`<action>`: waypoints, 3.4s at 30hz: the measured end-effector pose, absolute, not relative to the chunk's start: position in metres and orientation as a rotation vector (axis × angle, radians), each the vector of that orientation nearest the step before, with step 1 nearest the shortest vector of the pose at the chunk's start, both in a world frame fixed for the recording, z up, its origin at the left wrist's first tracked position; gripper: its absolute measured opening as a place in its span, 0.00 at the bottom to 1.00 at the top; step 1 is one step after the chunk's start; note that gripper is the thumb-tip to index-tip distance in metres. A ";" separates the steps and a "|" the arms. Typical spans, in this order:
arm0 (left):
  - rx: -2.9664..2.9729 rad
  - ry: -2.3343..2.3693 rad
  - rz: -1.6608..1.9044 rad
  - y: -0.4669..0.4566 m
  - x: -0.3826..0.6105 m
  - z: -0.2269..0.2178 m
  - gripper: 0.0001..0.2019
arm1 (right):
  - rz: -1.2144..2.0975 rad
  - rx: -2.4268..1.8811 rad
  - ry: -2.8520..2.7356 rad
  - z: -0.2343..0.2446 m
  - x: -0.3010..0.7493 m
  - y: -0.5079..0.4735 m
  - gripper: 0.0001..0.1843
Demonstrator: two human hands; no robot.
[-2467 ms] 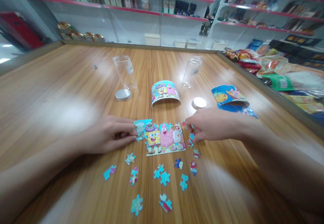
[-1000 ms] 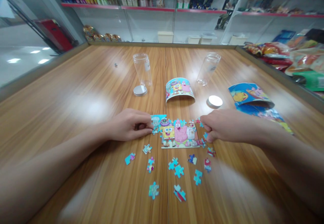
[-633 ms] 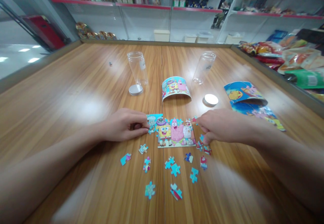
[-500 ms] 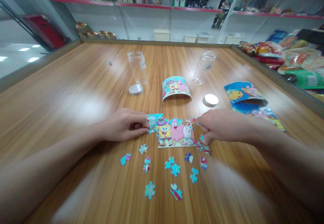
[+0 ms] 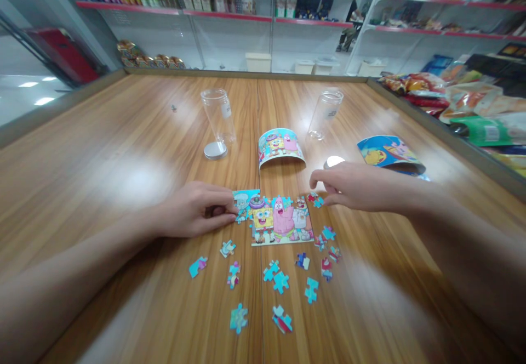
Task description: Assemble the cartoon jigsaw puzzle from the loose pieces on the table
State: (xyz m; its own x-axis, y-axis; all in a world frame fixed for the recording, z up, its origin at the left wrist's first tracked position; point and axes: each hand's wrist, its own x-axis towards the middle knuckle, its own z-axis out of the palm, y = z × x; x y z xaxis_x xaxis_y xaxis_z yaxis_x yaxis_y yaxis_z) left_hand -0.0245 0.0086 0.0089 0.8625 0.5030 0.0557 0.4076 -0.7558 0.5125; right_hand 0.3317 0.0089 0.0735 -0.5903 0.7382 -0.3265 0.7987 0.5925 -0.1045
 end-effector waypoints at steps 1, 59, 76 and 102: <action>2.535 0.664 0.259 0.008 -0.025 0.009 0.03 | -0.371 1.236 2.593 0.072 0.331 0.009 0.11; 2.562 0.714 0.281 0.008 -0.020 0.010 0.07 | -0.345 0.255 3.325 0.024 0.242 -0.092 0.11; 2.615 0.629 0.353 0.006 -0.024 0.002 0.04 | -0.382 0.309 3.314 0.022 0.243 -0.088 0.14; 2.769 0.443 0.481 0.004 -0.012 0.005 0.19 | -0.743 0.642 3.124 0.037 0.248 -0.088 0.07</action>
State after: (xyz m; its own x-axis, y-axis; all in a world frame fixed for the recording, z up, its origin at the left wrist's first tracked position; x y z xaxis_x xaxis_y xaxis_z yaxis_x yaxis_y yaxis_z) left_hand -0.0116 0.0038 0.0050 0.8966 0.3459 0.2766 0.2471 -0.9089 0.3358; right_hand 0.2476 -0.0878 0.0366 -0.9146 0.4027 0.0380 0.3424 0.8208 -0.4572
